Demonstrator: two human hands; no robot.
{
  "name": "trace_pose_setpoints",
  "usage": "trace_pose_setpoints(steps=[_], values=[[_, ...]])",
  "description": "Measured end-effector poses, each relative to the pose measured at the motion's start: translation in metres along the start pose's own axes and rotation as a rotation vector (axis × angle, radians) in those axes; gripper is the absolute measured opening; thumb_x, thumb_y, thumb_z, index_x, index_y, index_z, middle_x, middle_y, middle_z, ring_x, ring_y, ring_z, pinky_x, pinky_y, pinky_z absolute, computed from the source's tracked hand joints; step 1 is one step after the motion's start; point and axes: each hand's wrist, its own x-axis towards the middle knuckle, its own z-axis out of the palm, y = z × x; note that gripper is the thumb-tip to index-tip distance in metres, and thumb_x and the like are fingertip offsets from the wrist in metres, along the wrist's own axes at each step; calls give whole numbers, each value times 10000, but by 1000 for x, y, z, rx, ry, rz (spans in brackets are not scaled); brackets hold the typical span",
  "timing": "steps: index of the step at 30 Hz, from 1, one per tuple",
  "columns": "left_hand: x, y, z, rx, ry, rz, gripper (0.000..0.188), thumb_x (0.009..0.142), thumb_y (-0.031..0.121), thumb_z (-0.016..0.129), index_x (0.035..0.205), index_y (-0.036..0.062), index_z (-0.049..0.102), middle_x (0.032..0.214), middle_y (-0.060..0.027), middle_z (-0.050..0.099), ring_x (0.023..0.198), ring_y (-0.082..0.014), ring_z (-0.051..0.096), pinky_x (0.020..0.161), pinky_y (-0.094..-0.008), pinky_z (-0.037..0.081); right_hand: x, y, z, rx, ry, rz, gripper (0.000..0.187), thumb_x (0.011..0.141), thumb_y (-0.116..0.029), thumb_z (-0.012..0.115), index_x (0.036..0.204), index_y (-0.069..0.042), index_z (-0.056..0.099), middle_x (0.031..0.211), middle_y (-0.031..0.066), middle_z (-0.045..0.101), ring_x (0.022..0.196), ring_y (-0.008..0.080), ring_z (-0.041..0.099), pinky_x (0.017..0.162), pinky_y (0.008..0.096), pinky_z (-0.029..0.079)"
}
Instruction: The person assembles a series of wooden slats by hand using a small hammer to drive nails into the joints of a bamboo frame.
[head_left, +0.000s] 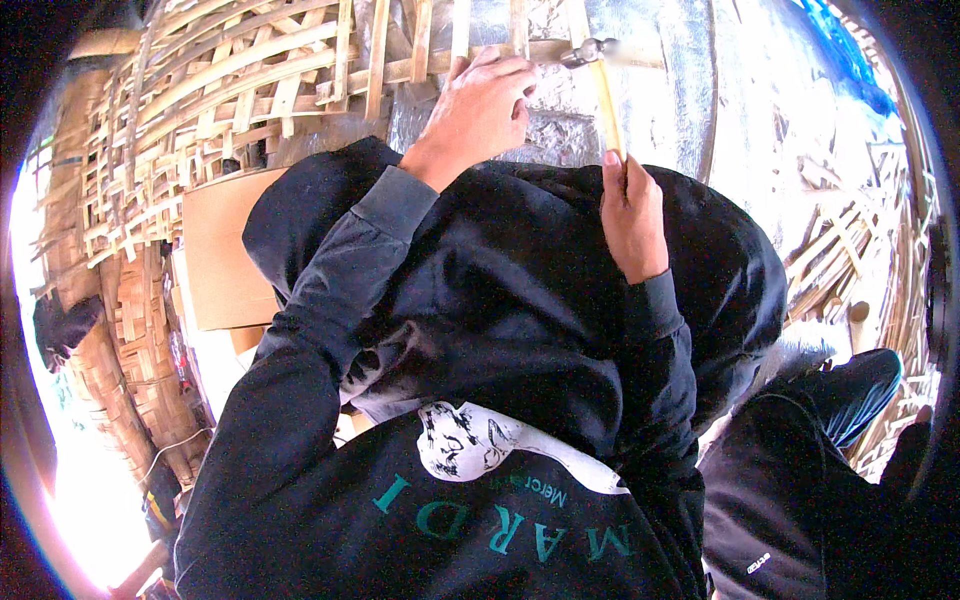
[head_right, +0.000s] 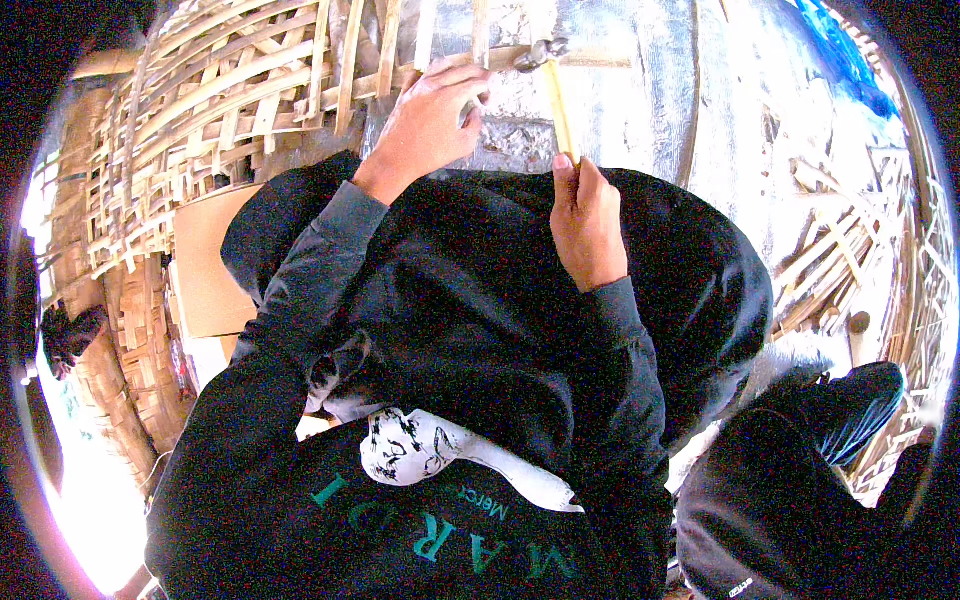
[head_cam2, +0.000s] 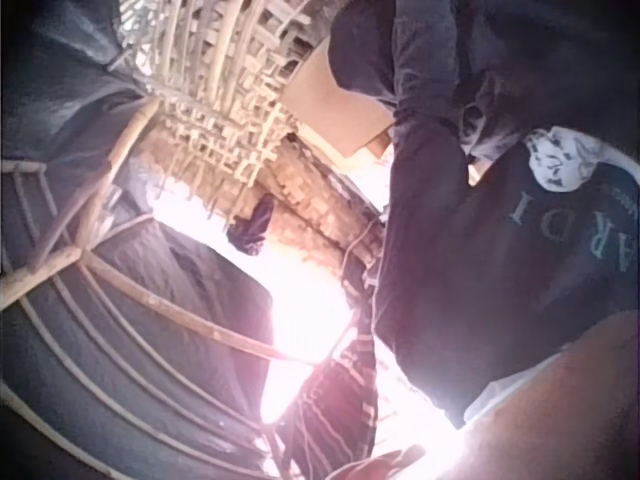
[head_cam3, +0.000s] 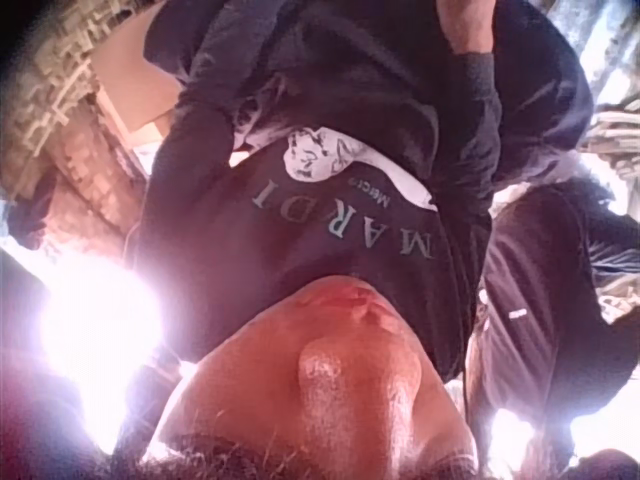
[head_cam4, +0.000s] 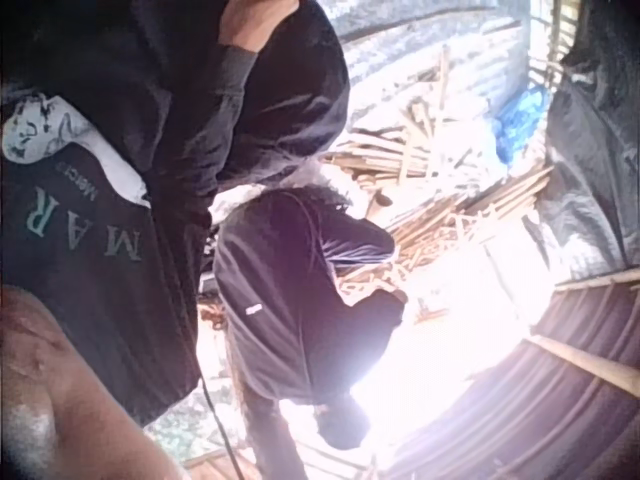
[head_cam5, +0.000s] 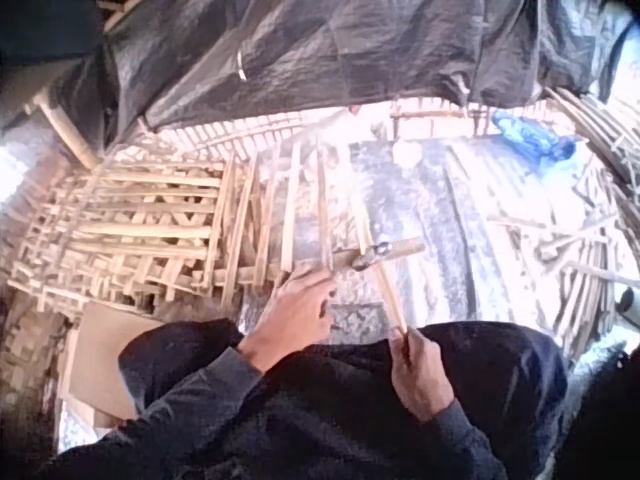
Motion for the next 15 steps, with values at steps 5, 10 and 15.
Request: trace_pose_setpoints(steps=[5,10,15], values=[[-7,3,-8,-12,-46,-3,273,897,137,627,1129,33,726,1361,-143,666,1161,-367,652,1038,-452,521,-5,12,16,-95,-27,-13,402,1096,-262,538,850,55,511,751,321,548,733,540,520,590,516,414],[-22,2,-12,57,-204,-13,375,874,110,575,1214,-6,683,1215,-154,721,1075,-353,689,956,-492,549,0,15,29,-192,68,-124,363,1093,-239,542,856,35,521,744,320,548,728,547,519,597,560,389],[-12,11,-22,6,-250,-179,412,862,116,595,1248,5,688,1256,-167,703,981,-379,708,860,-503,577,-13,9,16,-151,-76,2,363,1094,-222,538,847,43,503,754,324,547,737,550,510,597,557,383]])
